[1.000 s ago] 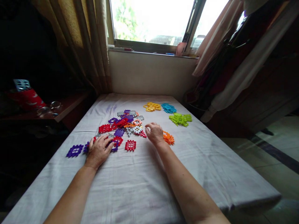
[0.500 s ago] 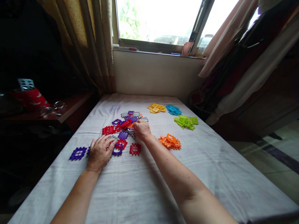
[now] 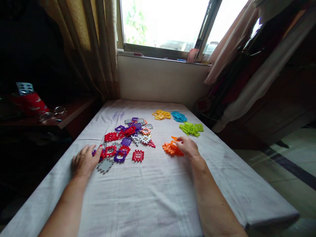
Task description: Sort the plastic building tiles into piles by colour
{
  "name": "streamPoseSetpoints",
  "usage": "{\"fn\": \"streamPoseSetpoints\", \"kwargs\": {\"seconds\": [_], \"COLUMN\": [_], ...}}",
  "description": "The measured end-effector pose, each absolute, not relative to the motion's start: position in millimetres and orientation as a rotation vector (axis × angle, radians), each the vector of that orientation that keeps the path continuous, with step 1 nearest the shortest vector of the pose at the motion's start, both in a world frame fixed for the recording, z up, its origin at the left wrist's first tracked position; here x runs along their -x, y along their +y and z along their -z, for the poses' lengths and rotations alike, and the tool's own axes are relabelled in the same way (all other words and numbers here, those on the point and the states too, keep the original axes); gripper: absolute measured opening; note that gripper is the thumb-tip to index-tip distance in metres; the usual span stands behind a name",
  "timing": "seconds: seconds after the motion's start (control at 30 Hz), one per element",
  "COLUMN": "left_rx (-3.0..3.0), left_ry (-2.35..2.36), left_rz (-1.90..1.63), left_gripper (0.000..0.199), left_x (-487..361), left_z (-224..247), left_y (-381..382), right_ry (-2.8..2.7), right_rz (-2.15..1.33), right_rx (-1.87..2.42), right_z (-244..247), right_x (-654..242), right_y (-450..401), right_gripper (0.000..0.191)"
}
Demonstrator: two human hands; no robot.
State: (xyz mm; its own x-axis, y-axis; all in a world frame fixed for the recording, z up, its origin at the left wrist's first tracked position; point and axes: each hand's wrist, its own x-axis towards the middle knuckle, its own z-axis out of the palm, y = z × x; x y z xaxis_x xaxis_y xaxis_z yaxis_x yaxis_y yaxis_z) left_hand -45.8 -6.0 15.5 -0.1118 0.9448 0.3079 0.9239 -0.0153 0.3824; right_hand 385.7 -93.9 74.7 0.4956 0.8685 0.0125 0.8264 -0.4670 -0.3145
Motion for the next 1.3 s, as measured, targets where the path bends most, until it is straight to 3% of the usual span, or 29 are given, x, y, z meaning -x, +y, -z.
{"fn": "streamPoseSetpoints", "kwargs": {"seconds": [0.2,0.43,0.6,0.73,1.17,1.3], "left_rx": [-2.286,-2.315,-2.325,-2.33,-2.301,-2.282], "left_ry": [1.877,1.819,1.791,1.777,1.773,1.774], "left_rz": [-0.978,-0.981,-0.971,-0.977,-0.974,-0.98], "left_gripper": [0.052,0.052,0.046,0.048,0.046,0.048], "left_x": [19.4,16.7,16.2,14.7,13.0,16.3], "left_z": [-8.7,-6.3,-4.0,-4.3,-4.3,-4.0], "left_y": [-5.0,-4.1,-5.0,-4.8,-2.5,-2.1], "right_ry": [-1.512,-1.784,-1.822,-1.821,-1.59,-1.611], "right_rz": [-0.115,-0.121,-0.203,-0.206,-0.042,-0.072], "right_rx": [2.409,2.192,2.297,2.342,2.321,2.309], "right_z": [-79.5,-80.5,-74.8,-76.2,-53.4,-35.8], "right_x": [-379.0,-311.8,-272.3,-268.9,-379.6,-373.4], "right_y": [-88.7,-21.7,18.7,27.4,-93.3,-108.8], "right_gripper": [0.031,0.032,0.044,0.037,0.042,0.058]}}
